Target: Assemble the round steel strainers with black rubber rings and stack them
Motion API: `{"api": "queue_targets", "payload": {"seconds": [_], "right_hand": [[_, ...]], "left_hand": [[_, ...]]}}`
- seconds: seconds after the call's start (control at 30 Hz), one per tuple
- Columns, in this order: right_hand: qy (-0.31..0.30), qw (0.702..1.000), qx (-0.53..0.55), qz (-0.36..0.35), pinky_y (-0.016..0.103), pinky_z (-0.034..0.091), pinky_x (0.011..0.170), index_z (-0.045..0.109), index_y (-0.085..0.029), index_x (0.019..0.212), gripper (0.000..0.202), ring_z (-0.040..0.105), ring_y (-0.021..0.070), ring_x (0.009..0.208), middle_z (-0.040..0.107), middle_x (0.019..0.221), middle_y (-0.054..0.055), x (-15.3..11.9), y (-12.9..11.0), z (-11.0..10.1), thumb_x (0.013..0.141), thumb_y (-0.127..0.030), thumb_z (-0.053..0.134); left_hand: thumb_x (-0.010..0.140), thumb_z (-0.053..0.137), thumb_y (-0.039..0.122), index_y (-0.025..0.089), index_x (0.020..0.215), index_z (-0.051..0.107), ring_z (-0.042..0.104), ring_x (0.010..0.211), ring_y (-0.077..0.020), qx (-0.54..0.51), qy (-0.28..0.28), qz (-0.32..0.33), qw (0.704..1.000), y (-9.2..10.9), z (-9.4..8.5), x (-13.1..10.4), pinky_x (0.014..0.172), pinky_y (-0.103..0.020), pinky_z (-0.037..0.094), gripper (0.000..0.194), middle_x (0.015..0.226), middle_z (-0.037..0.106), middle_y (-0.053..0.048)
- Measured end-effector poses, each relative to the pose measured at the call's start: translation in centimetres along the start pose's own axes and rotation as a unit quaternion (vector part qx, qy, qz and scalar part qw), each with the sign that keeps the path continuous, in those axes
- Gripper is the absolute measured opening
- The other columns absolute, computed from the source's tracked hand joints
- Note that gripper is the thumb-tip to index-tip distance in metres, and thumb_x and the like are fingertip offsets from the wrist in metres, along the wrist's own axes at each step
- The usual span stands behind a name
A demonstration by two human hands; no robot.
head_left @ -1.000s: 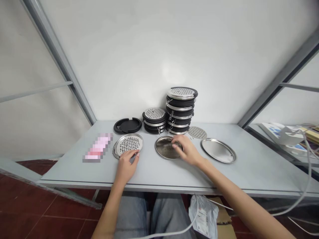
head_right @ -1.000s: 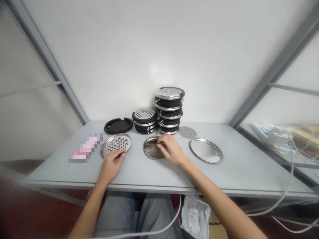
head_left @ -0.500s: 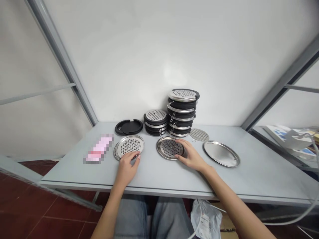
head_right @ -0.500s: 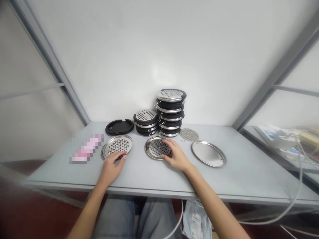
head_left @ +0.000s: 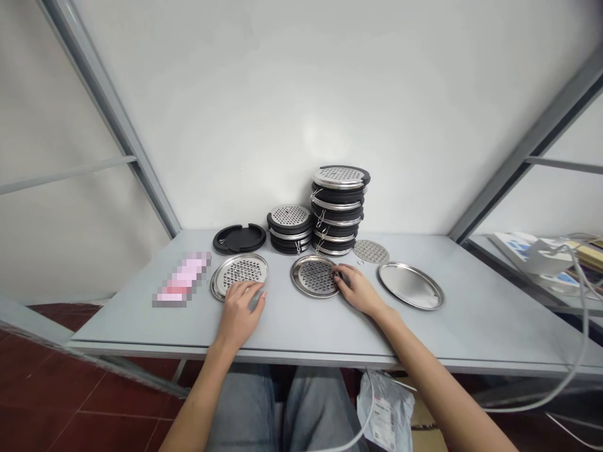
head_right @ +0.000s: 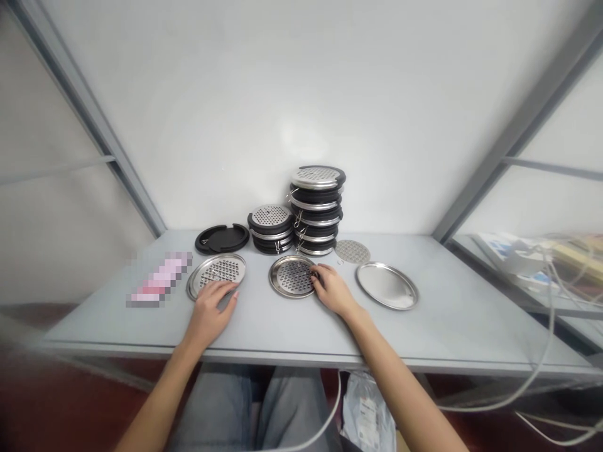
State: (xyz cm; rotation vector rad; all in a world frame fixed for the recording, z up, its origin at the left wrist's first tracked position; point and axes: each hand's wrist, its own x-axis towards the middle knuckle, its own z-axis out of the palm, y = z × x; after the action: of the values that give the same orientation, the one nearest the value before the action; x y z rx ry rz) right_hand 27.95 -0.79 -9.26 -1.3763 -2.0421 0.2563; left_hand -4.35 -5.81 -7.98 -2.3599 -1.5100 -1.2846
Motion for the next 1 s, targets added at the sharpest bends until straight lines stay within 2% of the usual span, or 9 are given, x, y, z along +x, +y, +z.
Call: {"api": "queue_targets", "payload": {"seconds": [0.1,0.2,0.37,0.57,0.83,1.0], "right_hand": [[0.001,1.000,0.005,-0.009,0.046,0.043,0.102,0.060,-0.016,0.117,0.033,0.055,0.0284,0.116,0.064,0.117,0.015,0.0,-0.1,0.1,0.089,-0.027,0.046],[0.008,1.000,0.014,-0.011,0.046,0.043,0.101,0.060,-0.017,0.116,0.032,0.056,0.0282,0.113,0.064,0.116,0.014,0.0,-0.2,0.0,0.089,-0.027,0.047],[-0.003,1.000,0.022,-0.012,0.046,0.042,0.102,0.060,-0.017,0.116,0.032,0.056,0.0272,0.114,0.064,0.117,0.014,0.0,-0.3,0.0,0.089,-0.026,0.047],[-0.005,0.999,0.038,-0.006,0.045,0.043,0.101,0.063,-0.017,0.114,0.030,0.057,0.0270,0.114,0.065,0.115,0.014,0.1,-0.5,-0.1,0.087,-0.026,0.052],[-0.008,0.996,0.084,-0.004,0.044,0.043,0.102,0.062,-0.018,0.116,0.035,0.058,0.0257,0.112,0.064,0.118,0.011,0.2,-0.5,0.0,0.081,-0.022,0.056],[-0.011,0.993,0.116,0.002,0.045,0.040,0.106,0.062,-0.018,0.116,0.039,0.057,0.0249,0.116,0.064,0.122,0.011,0.3,0.0,0.3,0.081,-0.016,0.047]], "left_hand": [[0.090,0.054,0.022,0.019,0.103,0.066,0.059,0.100,-0.0234,-0.008,-0.023,0.040,0.999,0.8,0.3,0.5,0.095,-0.044,0.045,0.019,0.101,0.067,-0.007],[0.091,0.053,0.021,0.019,0.105,0.066,0.059,0.102,-0.0222,-0.044,-0.067,0.050,0.996,2.0,0.9,1.5,0.096,-0.041,0.047,0.020,0.105,0.065,-0.008],[0.091,0.053,0.023,0.020,0.117,0.062,0.060,0.108,-0.0217,-0.087,-0.156,0.060,0.982,3.8,3.0,3.1,0.097,-0.038,0.049,0.028,0.118,0.062,-0.009],[0.089,0.057,0.027,0.019,0.128,0.054,0.054,0.122,-0.0275,-0.061,-0.212,0.040,0.975,3.9,4.9,2.8,0.104,-0.044,0.046,0.041,0.139,0.051,-0.011],[0.091,0.052,0.020,0.018,0.121,0.060,0.054,0.124,-0.0261,-0.060,-0.213,0.027,0.975,3.6,5.2,2.5,0.106,-0.043,0.045,0.031,0.138,0.053,-0.011],[0.090,0.052,0.016,0.018,0.117,0.062,0.051,0.128,-0.0248,-0.086,-0.206,0.028,0.974,3.4,5.2,2.5,0.108,-0.042,0.043,0.030,0.132,0.058,-0.009]]}}
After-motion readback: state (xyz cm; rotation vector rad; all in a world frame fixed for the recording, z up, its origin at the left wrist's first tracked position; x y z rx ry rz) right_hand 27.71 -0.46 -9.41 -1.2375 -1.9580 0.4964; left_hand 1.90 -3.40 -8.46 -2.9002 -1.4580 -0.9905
